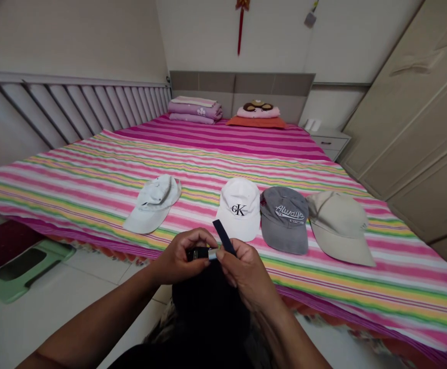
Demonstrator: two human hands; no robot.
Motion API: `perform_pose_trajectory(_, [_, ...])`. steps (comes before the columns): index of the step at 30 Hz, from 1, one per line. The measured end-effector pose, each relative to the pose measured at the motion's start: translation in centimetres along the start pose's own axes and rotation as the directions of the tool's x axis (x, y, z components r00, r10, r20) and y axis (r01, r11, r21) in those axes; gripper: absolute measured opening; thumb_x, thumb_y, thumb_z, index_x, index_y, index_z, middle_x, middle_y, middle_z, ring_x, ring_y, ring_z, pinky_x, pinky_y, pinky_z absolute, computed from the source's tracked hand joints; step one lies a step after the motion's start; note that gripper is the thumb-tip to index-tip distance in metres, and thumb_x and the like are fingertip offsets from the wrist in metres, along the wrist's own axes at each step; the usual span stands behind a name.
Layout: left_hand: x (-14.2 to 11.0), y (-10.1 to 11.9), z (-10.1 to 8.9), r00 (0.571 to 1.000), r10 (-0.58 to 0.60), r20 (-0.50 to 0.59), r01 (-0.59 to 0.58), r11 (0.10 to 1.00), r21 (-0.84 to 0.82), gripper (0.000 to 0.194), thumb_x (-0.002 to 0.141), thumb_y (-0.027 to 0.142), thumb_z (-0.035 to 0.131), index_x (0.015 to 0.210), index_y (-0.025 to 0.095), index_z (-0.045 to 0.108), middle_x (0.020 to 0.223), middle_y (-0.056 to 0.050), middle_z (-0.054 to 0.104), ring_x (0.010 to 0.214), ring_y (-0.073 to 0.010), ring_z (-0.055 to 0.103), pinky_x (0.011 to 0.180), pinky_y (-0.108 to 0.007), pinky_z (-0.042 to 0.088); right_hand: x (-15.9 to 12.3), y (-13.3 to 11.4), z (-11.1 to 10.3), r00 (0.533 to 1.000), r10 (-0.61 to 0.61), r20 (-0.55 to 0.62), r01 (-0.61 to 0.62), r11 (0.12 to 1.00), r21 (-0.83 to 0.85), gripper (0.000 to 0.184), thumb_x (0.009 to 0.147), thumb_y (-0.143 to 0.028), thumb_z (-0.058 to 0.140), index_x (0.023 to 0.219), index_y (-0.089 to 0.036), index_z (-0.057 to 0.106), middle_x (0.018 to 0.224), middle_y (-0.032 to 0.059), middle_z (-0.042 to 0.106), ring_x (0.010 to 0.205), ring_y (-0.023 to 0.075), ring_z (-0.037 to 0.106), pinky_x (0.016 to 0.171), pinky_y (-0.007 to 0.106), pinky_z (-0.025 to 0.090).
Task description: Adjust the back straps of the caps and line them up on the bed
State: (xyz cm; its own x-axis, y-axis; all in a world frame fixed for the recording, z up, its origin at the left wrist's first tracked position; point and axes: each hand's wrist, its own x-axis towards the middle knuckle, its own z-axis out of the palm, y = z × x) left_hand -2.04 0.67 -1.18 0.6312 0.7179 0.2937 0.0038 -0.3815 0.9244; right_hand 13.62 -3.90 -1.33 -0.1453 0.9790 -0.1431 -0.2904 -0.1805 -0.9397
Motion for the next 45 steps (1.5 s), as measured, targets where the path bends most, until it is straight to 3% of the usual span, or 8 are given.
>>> perform_pose_trajectory(4, [-0.1,-0.1,0.0,0.967,0.236,-0.095,-0.209,0.95,0.233,0.024,0.065,0.02,0.067,0.088,0.013,0.061,0.081,-0.006,0.064,0.074,-0.0141,0.058,0.067,-0.024,0.043,0.1,-0.1,0.4,1.0,-0.012,-0.023,0.012,1.0,0.013,0.03,0.066,-0.039,0.068,0.065,-0.016,0.048,0.04,-0.0101,0.038,0.033,0.0013,0.019,0.033,0.018,0.01])
perform_pose_trajectory(6, [-0.1,0.0,0.1,0.957,0.248,-0.15,-0.213,0.953,0.215,0.021,0.067,0.022,0.067,0.086,0.014,0.063,0.08,-0.007,0.065,0.075,-0.0144,0.059,0.069,-0.025,0.043,0.1,-0.1,0.4,0.999,-0.025,-0.024,0.026,1.0,0.011,0.03,0.068,-0.041,0.066,0.066,-0.016,0.049,0.04,-0.0098,0.039,0.033,0.0016,0.02,0.034,0.018,0.011])
perform_pose_trajectory(9, [-0.2,0.0,0.0,0.979,0.005,-0.203,-0.023,0.996,-0.088,0.019,0.068,0.023,0.067,0.085,0.016,0.065,0.079,-0.005,0.067,0.072,-0.0127,0.059,0.068,-0.024,0.043,-0.1,-0.1,0.3,0.997,-0.068,-0.042,0.069,0.997,0.04,0.032,0.075,-0.046,0.058,0.067,-0.016,0.053,0.04,-0.0082,0.041,0.034,0.0026,0.025,0.038,0.018,0.02])
perform_pose_trajectory(12, [-0.3,-0.2,-0.1,0.945,-0.28,-0.171,0.159,0.847,-0.507,0.021,0.066,0.027,0.069,0.083,0.015,0.066,0.075,-0.003,0.067,0.068,-0.0109,0.06,0.066,-0.022,0.044,-0.3,-0.5,0.1,0.993,-0.084,-0.078,0.09,0.993,0.079,0.03,0.073,-0.044,0.061,0.071,-0.015,0.058,0.042,-0.0062,0.044,0.037,0.0043,0.033,0.041,0.019,0.025])
perform_pose_trajectory(17, [0.0,-0.3,-0.1,0.906,-0.398,-0.143,0.177,0.664,-0.727,0.025,0.061,0.027,0.074,0.079,0.012,0.067,0.067,-0.004,0.067,0.063,-0.0109,0.06,0.062,-0.02,0.044,-0.5,-1.4,0.1,1.0,-0.026,-0.005,0.026,0.985,0.173,0.023,0.067,-0.031,0.068,0.06,-0.016,0.052,0.042,-0.0075,0.041,0.034,0.003,0.029,0.037,0.018,0.02])
perform_pose_trajectory(24, [0.2,-0.5,0.0,0.897,-0.414,-0.156,0.165,0.64,-0.75,0.024,0.06,0.027,0.075,0.077,0.012,0.068,0.068,-0.003,0.067,0.059,-0.0101,0.06,0.061,-0.021,0.044,-0.4,-1.2,0.3,0.992,0.049,0.12,-0.074,0.973,0.218,0.028,0.069,-0.028,0.064,0.053,-0.016,0.046,0.039,-0.0079,0.037,0.032,0.0022,0.028,0.035,0.017,0.022])
perform_pose_trajectory(32, [-0.2,-0.8,-0.1,0.912,-0.38,-0.156,0.156,0.672,-0.724,0.022,0.062,0.026,0.073,0.08,0.014,0.068,0.073,-0.001,0.066,0.063,-0.0093,0.059,0.064,-0.021,0.044,-0.2,-1.0,0.7,0.989,0.052,0.139,-0.085,0.966,0.244,0.023,0.068,-0.026,0.065,0.055,-0.015,0.048,0.039,-0.0085,0.038,0.032,0.002,0.027,0.035,0.016,0.024])
perform_pose_trajectory(45, [-0.3,-0.3,-0.6,0.955,-0.262,-0.141,0.149,0.832,-0.534,0.025,0.064,0.027,0.071,0.085,0.014,0.064,0.072,-0.002,0.063,0.064,-0.0099,0.057,0.062,-0.021,0.042,-0.1,-0.9,0.6,1.0,0.016,-0.003,-0.017,0.999,-0.048,0.028,0.067,-0.036,0.065,0.055,-0.015,0.051,0.039,-0.007,0.041,0.035,0.0041,0.029,0.039,0.019,0.02])
